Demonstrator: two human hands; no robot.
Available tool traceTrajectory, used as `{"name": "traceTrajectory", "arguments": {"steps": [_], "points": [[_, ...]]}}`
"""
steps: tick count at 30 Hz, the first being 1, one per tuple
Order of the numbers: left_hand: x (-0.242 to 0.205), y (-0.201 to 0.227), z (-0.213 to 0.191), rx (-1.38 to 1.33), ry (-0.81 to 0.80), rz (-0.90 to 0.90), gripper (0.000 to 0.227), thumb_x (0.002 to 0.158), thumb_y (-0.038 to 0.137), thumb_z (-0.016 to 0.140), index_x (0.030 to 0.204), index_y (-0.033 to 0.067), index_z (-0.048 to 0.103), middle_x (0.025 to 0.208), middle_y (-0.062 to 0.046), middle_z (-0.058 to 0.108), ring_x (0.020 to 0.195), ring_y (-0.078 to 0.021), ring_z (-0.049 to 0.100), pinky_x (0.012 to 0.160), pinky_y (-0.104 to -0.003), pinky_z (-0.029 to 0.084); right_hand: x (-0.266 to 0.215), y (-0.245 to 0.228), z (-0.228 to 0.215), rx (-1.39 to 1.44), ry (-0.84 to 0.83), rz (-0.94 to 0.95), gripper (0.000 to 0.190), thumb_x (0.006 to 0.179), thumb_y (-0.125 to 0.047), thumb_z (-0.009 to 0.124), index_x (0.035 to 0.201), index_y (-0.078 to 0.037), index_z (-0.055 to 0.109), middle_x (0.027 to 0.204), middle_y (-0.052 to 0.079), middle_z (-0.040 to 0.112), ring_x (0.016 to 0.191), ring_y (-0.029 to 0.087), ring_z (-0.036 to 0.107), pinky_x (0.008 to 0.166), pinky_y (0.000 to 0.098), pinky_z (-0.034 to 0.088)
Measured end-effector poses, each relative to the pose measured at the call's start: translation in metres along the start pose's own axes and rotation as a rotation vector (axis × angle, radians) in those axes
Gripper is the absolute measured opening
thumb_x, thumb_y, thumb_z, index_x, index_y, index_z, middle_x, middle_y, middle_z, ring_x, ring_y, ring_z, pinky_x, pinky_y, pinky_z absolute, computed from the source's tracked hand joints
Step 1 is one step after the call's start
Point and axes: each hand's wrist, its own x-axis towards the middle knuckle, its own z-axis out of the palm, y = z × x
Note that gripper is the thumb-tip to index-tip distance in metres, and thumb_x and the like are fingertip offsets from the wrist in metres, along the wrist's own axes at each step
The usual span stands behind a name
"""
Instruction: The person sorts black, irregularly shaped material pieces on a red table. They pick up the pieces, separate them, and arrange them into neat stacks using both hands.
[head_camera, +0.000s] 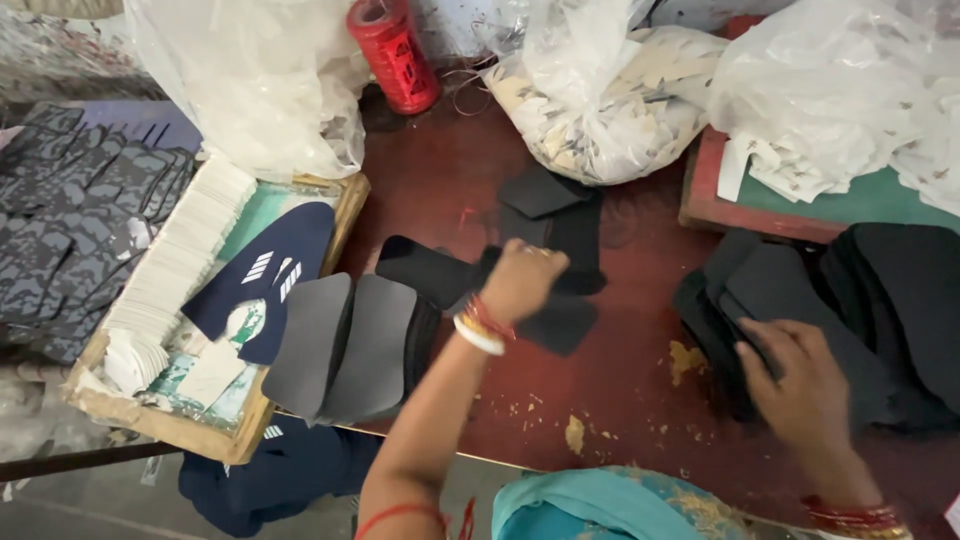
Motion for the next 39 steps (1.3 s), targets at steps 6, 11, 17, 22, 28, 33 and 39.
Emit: {"name": "traceTrajectory", "arguments": {"steps": [6,11,17,22,28,33,39], "points": [[-0.045,0.06,0.017,0.011,0.189,0.065,0.029,0.081,0.012,0.055,0.109,0.0136,0.065,0.089,-0.009,0.073,0.086,-0.0278,0.069,0.098,-0.051,0.042,0.014,-0.098,0.039,0.174,-0.171,-0.336,0.04,0.091,-0.028,0.067,0.128,-0.016,0.068,0.119,0.013,0.065,0.108,0.032,0.066,0.093,0.0434,0.052],[-0.072,0.073,-0.024,-0.056,0.129,0.13,0.018,0.094,0.013,0.061,0.112,0.0143,0.066,0.099,-0.005,0.072,0.107,-0.0229,0.068,0.124,-0.05,0.038,0.015,-0.098,0.102,0.134,-0.262,-0.51,0.053,0.081,-0.018,0.067,0.133,-0.01,0.066,0.118,0.011,0.071,0.11,0.033,0.066,0.096,0.0441,0.05],[-0.12,0.073,-0.043,-1.022,0.981,-0.579,0.074,0.086,0.022,0.077,0.147,0.0028,0.04,0.135,-0.016,0.05,0.125,-0.0283,0.052,0.108,-0.048,0.041,0.012,-0.093,0.076,0.766,-0.601,0.107,0.036,0.091,-0.02,0.07,0.123,-0.005,0.069,0.11,0.008,0.077,0.103,0.021,0.073,0.09,0.0344,0.055],[-0.129,0.097,0.082,-1.829,0.067,-0.181,0.068,0.1,0.034,0.06,0.156,0.0039,0.035,0.154,-0.019,0.046,0.139,-0.03,0.05,0.114,-0.046,0.044,0.003,-0.084,0.075,1.077,-0.672,0.318,0.036,0.093,-0.017,0.069,0.123,0.002,0.07,0.108,0.012,0.075,0.098,0.019,0.069,0.087,0.0357,0.055],[-0.092,0.131,0.036,-2.352,0.009,-0.124,0.047,0.114,0.025,0.042,0.151,-0.0032,0.047,0.151,-0.016,0.054,0.138,-0.0254,0.054,0.118,-0.039,0.043,-0.02,-0.091,0.063,0.673,-0.307,0.156,0.04,0.087,-0.018,0.073,0.124,-0.004,0.068,0.114,0.012,0.069,0.102,0.022,0.067,0.086,0.0351,0.053],[-0.084,0.14,0.041,-2.521,-0.055,-0.215,0.041,0.112,0.017,0.047,0.148,-0.0017,0.048,0.14,-0.012,0.059,0.127,-0.0238,0.059,0.11,-0.04,0.047,-0.025,-0.112,0.039,0.367,0.006,0.048,0.041,0.091,-0.02,0.076,0.131,-0.012,0.073,0.114,0.011,0.067,0.079,0.023,0.066,0.078,0.0339,0.057],[-0.087,0.148,0.038,-2.575,-0.044,-0.228,0.042,0.111,0.018,0.049,0.148,0.0,0.048,0.137,-0.009,0.06,0.124,-0.0201,0.06,0.108,-0.037,0.048,-0.016,-0.137,0.024,0.412,0.037,-0.045,0.045,0.084,-0.016,0.077,0.127,-0.004,0.07,0.112,0.012,0.067,0.099,0.024,0.07,0.083,0.0353,0.056]]}}
